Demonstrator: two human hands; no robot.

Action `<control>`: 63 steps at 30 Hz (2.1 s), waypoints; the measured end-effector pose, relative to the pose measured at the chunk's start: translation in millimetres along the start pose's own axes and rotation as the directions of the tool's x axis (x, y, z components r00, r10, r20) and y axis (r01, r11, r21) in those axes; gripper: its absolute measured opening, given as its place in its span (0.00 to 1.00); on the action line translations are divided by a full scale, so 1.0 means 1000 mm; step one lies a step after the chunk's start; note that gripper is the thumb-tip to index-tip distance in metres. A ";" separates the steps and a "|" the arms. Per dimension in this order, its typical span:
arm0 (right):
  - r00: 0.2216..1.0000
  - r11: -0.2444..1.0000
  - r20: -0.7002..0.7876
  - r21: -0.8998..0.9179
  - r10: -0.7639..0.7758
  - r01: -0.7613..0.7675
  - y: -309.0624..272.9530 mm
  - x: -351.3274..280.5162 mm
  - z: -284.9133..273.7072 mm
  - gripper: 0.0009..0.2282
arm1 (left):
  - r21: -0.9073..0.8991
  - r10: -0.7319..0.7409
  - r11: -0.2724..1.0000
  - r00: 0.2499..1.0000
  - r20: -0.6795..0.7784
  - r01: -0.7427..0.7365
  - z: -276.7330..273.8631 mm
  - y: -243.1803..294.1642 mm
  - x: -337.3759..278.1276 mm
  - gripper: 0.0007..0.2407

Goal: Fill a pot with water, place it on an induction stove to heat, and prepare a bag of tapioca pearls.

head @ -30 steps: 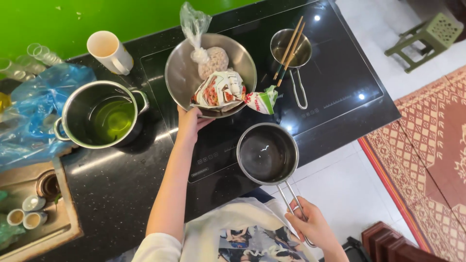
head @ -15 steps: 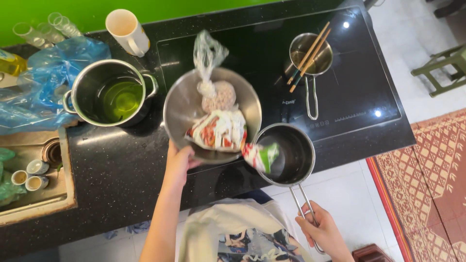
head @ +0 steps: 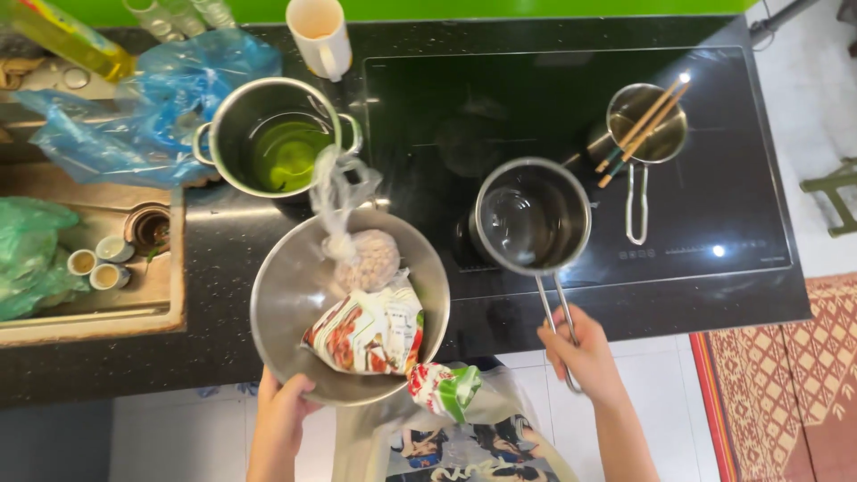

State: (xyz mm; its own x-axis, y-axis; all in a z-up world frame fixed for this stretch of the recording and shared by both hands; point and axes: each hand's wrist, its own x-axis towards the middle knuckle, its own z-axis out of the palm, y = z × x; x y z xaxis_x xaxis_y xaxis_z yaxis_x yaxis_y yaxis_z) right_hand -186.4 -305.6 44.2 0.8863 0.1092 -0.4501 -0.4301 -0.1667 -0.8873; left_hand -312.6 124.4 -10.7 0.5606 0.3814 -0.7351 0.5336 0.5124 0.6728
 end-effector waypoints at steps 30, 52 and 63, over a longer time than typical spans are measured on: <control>0.998 0.997 0.022 0.037 -0.067 0.066 -0.051 0.160 0.070 0.13 | -0.201 0.083 0.976 0.996 -0.040 -0.089 -0.081 0.012 0.034 0.28; 0.903 0.642 -0.392 -0.741 -0.177 -0.196 0.045 0.039 0.022 0.30 | 0.310 0.876 0.470 0.480 -0.049 -0.826 0.069 0.104 -0.061 0.23; 0.927 0.496 -0.326 -0.845 -0.185 -0.198 0.059 0.081 -0.020 0.33 | 0.390 0.852 0.273 0.409 0.327 -0.880 0.149 0.103 -0.084 0.17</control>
State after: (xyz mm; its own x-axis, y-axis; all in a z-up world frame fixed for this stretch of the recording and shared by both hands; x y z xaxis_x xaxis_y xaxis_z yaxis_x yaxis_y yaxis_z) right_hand -137.0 -326.4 -42.6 0.9572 -0.1876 -0.2206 -0.2440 -0.9326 -0.2659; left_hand -210.1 30.9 132.7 0.8911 0.3406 0.2999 -0.1008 -0.4958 0.8626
